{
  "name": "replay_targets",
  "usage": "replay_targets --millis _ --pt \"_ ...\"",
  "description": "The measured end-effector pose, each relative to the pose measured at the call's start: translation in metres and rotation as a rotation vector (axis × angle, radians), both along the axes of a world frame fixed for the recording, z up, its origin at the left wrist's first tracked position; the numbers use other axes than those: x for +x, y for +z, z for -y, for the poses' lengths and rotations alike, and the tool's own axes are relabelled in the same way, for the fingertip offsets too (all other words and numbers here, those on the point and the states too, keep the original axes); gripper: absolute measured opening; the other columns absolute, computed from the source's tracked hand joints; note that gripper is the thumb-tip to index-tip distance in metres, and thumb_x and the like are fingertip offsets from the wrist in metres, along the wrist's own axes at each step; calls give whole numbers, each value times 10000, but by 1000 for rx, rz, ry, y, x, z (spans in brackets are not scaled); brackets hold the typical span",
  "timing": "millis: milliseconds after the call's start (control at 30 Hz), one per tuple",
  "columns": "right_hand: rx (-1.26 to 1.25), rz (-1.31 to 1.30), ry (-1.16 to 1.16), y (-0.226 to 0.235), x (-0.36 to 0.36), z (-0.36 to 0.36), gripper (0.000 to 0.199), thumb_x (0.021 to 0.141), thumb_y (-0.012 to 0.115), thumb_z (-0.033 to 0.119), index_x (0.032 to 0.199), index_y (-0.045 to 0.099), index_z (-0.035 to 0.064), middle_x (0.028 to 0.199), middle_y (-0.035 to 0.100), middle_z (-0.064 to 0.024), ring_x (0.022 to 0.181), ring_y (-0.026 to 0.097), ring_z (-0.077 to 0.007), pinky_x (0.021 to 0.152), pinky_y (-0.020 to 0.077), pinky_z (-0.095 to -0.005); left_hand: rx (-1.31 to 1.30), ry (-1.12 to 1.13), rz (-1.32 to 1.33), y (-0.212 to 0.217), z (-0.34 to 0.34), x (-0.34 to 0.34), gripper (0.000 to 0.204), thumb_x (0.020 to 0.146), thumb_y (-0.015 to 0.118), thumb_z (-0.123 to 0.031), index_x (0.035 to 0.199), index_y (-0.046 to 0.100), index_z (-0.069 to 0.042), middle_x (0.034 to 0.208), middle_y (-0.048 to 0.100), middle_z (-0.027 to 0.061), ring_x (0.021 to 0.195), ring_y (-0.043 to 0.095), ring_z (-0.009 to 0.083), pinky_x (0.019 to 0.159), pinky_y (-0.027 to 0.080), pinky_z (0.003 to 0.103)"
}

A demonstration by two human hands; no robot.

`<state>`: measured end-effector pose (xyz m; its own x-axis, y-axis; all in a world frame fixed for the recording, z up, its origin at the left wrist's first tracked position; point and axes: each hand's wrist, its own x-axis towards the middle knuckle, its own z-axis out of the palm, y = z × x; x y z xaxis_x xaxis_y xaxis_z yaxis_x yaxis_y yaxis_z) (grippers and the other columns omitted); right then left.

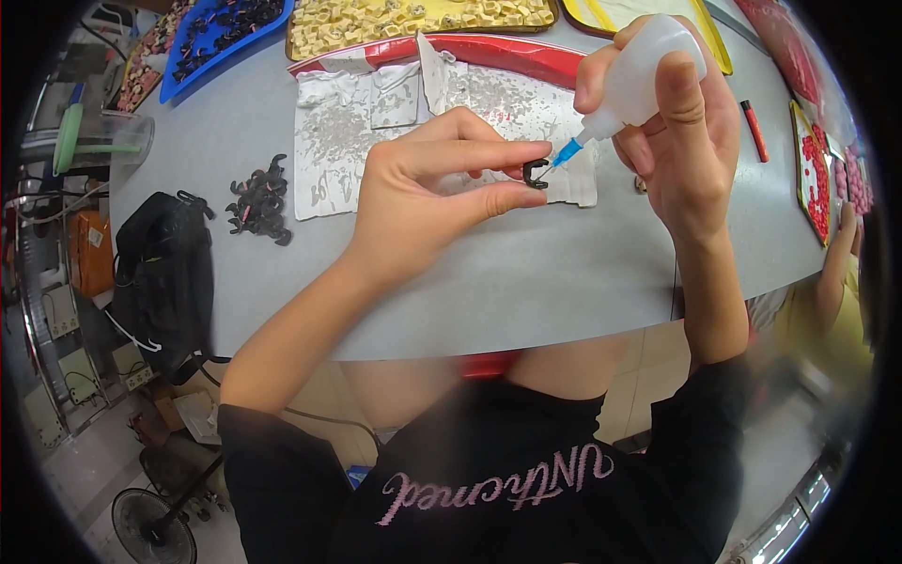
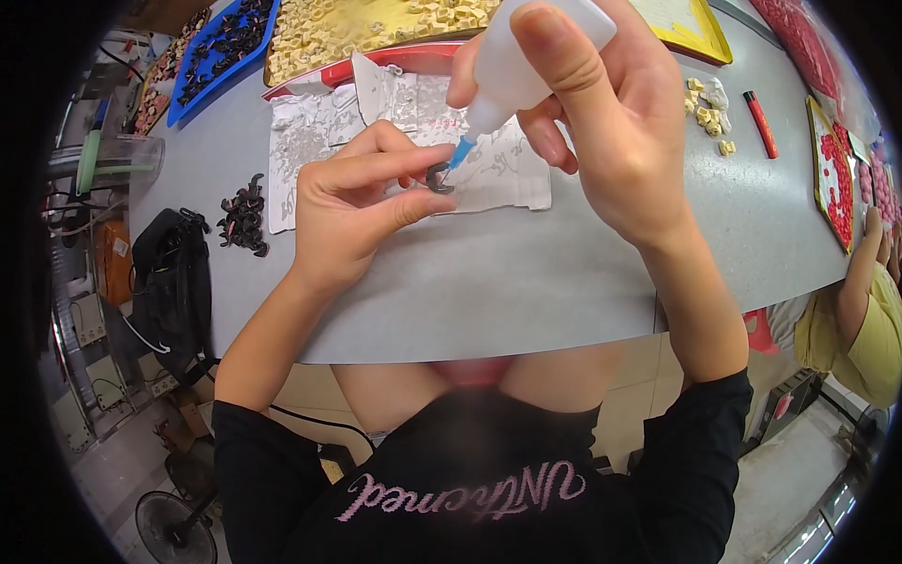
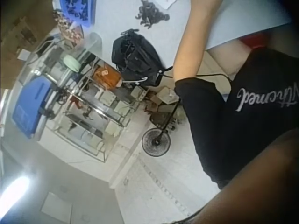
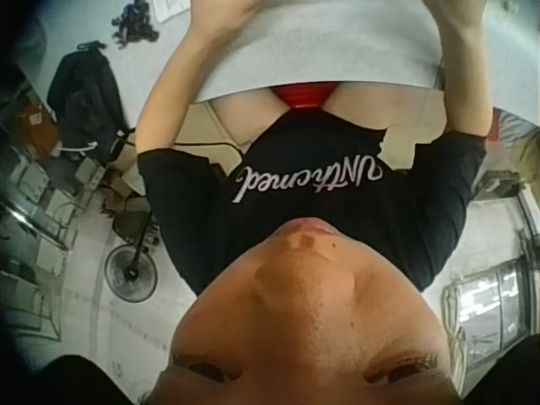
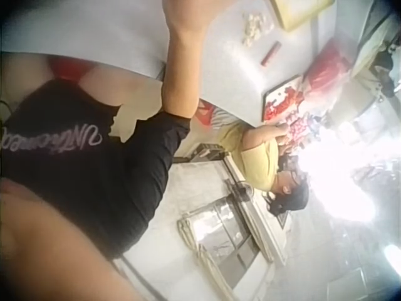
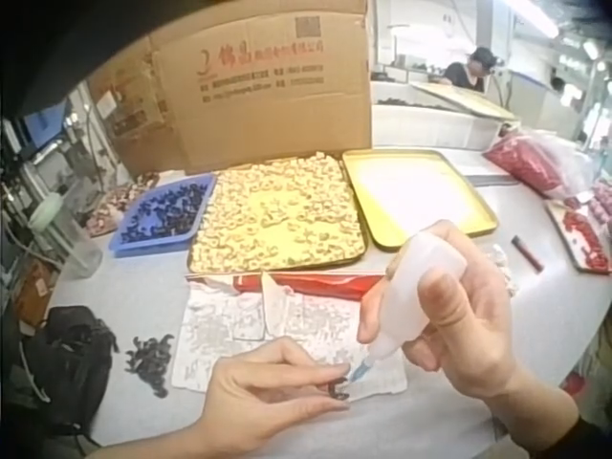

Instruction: Assemble small plastic components and gold rings using glue.

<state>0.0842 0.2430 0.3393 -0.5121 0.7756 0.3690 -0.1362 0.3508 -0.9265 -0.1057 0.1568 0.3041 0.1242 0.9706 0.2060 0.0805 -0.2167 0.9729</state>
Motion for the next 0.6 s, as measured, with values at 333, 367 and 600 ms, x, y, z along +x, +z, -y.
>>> replay_targets --millis 333,367,600 --pt "-15 -47 39 2 1 -2 385 985 408 390 1046 472 16 872 624 -135 457 329 -14 416 272 -152 -5 0 10 -3 1 0 389 691 738 68 1069 674 6 852 572 36 773 485 110 704 411 215" --pt "-18 -62 -4 2 -1 -4 414 980 398 423 1028 469 18 832 624 -120 473 357 -20 411 271 -159 15 42 24 -6 1 0 349 695 757 7 1035 701 -51 817 591 13 755 508 90 667 403 214" --pt "13 -138 -407 3 -10 -11 364 971 443 382 1038 465 25 858 632 -116 537 452 -36 438 330 -163 297 423 -30 -3 -5 -8 362 713 739 53 1057 683 -44 836 567 2 705 488 75 657 406 203"
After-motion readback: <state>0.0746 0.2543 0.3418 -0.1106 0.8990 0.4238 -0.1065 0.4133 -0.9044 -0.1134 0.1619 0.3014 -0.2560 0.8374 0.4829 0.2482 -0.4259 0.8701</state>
